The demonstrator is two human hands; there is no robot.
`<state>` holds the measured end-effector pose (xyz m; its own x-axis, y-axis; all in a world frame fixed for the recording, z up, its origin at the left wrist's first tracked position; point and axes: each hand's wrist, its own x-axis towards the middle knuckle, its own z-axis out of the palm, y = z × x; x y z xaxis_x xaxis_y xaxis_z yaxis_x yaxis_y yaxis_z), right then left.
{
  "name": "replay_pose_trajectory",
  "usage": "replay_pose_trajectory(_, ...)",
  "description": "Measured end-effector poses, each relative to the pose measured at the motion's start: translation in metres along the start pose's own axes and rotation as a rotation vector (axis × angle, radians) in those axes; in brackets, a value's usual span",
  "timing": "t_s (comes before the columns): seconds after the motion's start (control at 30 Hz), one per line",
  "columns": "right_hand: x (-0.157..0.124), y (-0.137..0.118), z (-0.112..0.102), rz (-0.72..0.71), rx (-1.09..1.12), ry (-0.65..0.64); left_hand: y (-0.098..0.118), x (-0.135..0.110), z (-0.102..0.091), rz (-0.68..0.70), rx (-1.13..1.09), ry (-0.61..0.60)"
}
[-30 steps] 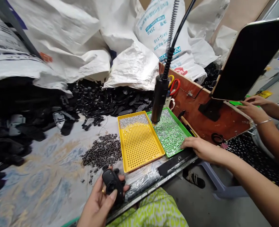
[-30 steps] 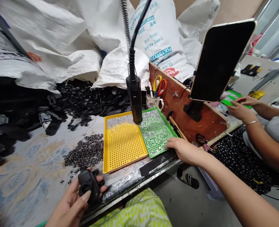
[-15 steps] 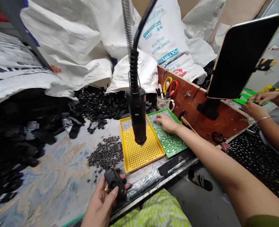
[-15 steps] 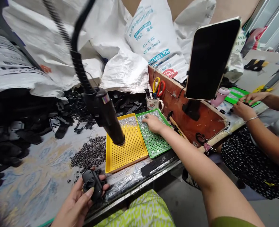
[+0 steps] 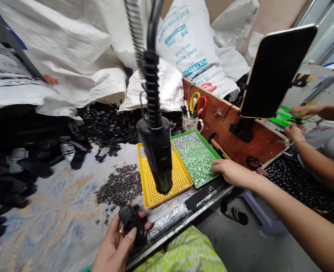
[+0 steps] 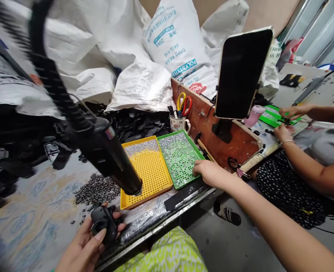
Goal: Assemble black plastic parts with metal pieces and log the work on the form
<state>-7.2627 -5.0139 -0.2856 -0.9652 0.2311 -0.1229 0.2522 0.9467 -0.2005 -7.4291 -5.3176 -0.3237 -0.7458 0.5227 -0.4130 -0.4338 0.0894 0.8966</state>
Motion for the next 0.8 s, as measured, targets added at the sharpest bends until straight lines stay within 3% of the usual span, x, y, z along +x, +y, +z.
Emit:
replay_pose_trajectory(0.1,0.045,0.002,0.001,-0.021,-0.041,-0.005,0.000,-0.001,0.001,0.013,0.001,0.012)
replay_pose_trajectory(0.23,0.109,0.017,-0.007,0.108,-0.151,0.183,0.001,-0.003,0.004,0.030,0.004,0.036)
replay_pose_trajectory(0.37,0.128,0.030,-0.011,0.153,-0.235,0.241,0.002,-0.004,0.005,0.040,-0.012,0.049)
replay_pose_trajectory(0.47,0.100,0.028,-0.002,0.142,-0.272,0.203,0.000,-0.004,0.004,0.042,-0.020,0.053)
replay_pose_trajectory(0.63,0.009,0.013,0.010,0.102,-0.254,0.116,-0.004,0.000,-0.002,0.026,-0.001,0.007)
replay_pose_trajectory(0.73,-0.034,0.004,0.014,0.099,-0.172,0.202,-0.005,0.003,-0.004,0.008,0.012,-0.019)
replay_pose_trajectory(0.8,-0.046,0.000,0.016,0.105,-0.108,0.305,-0.005,0.004,-0.005,0.005,0.009,-0.022)
